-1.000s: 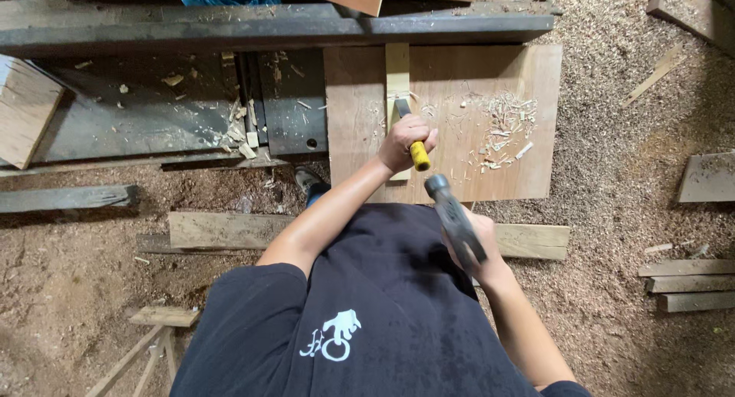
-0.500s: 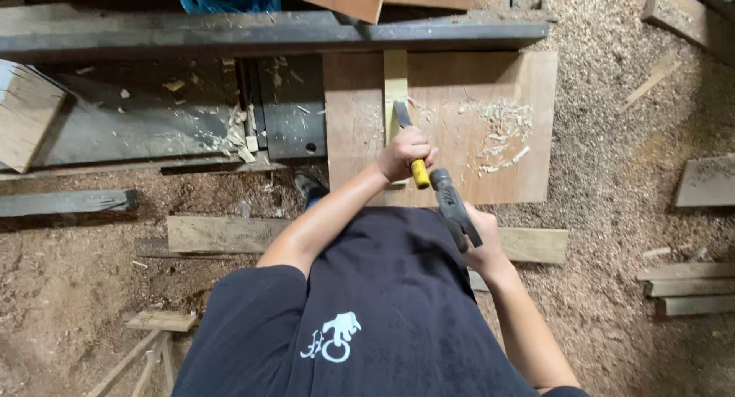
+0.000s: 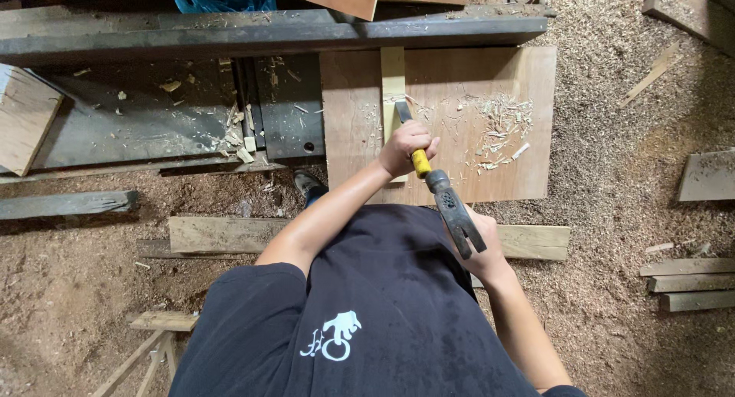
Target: The person uses a chisel and hammer to carve a groove into a small wooden plank. They repeatedly strike the chisel to remove wood shavings along a marked line on the plank.
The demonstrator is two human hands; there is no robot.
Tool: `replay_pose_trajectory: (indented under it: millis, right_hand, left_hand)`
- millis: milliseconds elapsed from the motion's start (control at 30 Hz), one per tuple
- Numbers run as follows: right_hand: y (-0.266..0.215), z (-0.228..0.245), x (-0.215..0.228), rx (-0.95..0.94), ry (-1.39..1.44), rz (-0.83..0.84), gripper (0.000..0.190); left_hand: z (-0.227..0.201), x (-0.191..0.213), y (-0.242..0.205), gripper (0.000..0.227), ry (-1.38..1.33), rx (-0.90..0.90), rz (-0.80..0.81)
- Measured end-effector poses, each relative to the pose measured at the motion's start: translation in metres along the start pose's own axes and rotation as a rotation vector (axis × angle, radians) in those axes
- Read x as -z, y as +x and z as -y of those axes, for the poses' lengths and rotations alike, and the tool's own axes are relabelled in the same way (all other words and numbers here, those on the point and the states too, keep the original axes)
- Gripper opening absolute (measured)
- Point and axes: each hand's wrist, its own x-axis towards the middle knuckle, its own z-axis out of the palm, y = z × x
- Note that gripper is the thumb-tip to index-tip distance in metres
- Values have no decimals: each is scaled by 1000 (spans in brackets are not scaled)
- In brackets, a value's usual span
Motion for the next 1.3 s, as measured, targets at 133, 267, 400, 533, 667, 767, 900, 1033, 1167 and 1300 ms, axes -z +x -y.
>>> replay_pose_trajectory:
  millis: [133,267,400,533,667,767,900,1033,1167,1300]
  right_hand:
    - [-1,1,0,-22,24,-30,8]
    - [12,-13,-12,61,-53,-33,8]
    - [17,-30,-17,-148,122,47,12]
    - [13,-29,-19,-53,-7,-2,8]
    - [18,-26,-16,-188,140,54,8]
    - [5,-17,-11,-155,85,-39,8]
    - [-5,-11,-4,-339,81,-61,17]
    - [-3,-7,-1,-209,35,-125,23]
    - [6,2,-2,-148,32,-222,48]
    - [7,7,3,-136,0,-265,51]
  left_hand:
    - [-1,-2,1,36,-24,72,-44]
    - [-1,-2,7,34,-15,80,-87]
    - [0,-1,11,34,-14,85,-67]
    - [0,0,5,33,-33,55,-78]
    - [5,0,4,35,-36,21,-19]
    - [4,-1,-4,35,21,-106,110]
    - [-4,5,-13,33,38,-155,213]
    - [-16,-5,-16,20,42,-127,230]
    - [-31,-26,-23,16,1,-131,214]
    - [-51,-36,-32,23,52,-5,267]
